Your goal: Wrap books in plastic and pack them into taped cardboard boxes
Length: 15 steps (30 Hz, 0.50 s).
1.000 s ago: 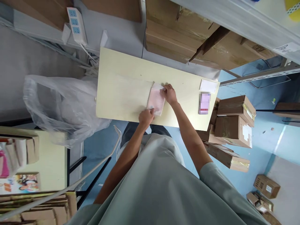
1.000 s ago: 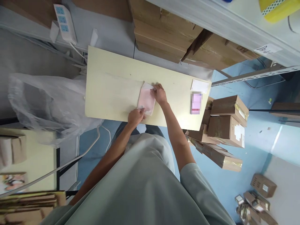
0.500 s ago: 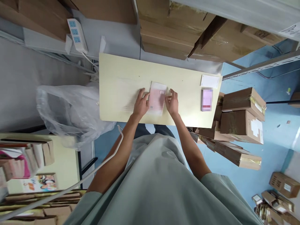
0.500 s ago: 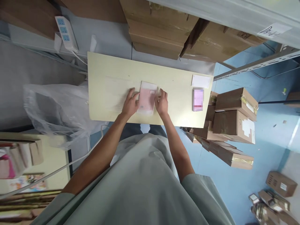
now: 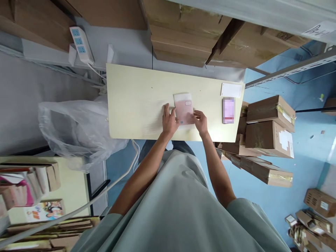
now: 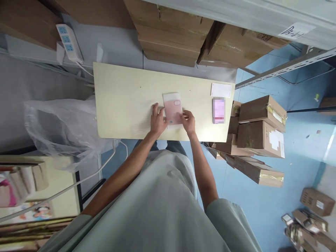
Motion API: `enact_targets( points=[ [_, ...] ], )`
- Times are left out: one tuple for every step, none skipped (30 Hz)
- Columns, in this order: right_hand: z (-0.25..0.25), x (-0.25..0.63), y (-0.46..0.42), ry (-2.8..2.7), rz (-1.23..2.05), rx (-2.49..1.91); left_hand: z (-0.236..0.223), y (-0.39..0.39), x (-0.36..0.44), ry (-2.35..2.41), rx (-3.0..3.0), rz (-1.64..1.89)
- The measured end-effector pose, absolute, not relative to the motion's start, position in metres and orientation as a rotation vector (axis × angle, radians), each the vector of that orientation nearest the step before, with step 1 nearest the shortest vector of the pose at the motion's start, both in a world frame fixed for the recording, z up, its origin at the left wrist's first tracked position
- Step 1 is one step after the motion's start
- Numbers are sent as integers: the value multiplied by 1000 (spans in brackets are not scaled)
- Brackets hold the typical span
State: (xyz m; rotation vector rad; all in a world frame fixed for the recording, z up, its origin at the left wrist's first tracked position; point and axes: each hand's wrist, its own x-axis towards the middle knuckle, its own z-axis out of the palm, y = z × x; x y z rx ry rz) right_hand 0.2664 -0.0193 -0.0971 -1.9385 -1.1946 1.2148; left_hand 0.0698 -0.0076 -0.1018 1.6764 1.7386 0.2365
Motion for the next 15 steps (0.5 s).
enact_targets(
  points=[
    [-91, 267, -17, -1260, 1187, -1928, -102, -8, 71, 1741, 1675, 236],
    [-84, 266, -16, -1327, 1152, -1922, -102, -8, 71, 1737, 1678, 238],
    [-76, 261, -16, -1391, 1113, -1923, -103, -7, 69, 1726, 1683, 246],
    [-69, 254, -17, -1450, 1074, -1929, -104, -7, 66, 1707, 1691, 258],
    [-61, 245, -18, -1504, 1043, -1935, -105, -7, 63, 1679, 1701, 273],
    [-54, 235, -19, -1557, 1023, -1935, -107, -8, 58, 1648, 1714, 288],
    [-49, 224, -21, -1610, 1012, -1931, -109, -8, 53, 1620, 1725, 302],
    [-44, 213, -23, -1669, 1006, -1923, -112, -10, 47, 1605, 1732, 316],
    [-40, 202, -24, -1732, 999, -1915, -115, -12, 39, 1607, 1733, 330],
    [-38, 191, -25, -1799, 989, -1909, -119, -15, 31, 1626, 1728, 346],
    [-38, 181, -26, -1869, 976, -1904, -122, -19, 21, 1654, 1720, 365],
    [-40, 172, -27, -1940, 963, -1899, -126, -23, 9, 1682, 1713, 385],
    [-43, 163, -27, -2010, 958, -1891, -130, -28, -2, 1698, 1713, 406],
    [-48, 154, -26, -2077, 963, -1878, -133, -32, -15, 1695, 1721, 423],
    [-55, 146, -26, -2142, 976, -1862, -136, -36, -27, 1678, 1736, 436]
  ],
)
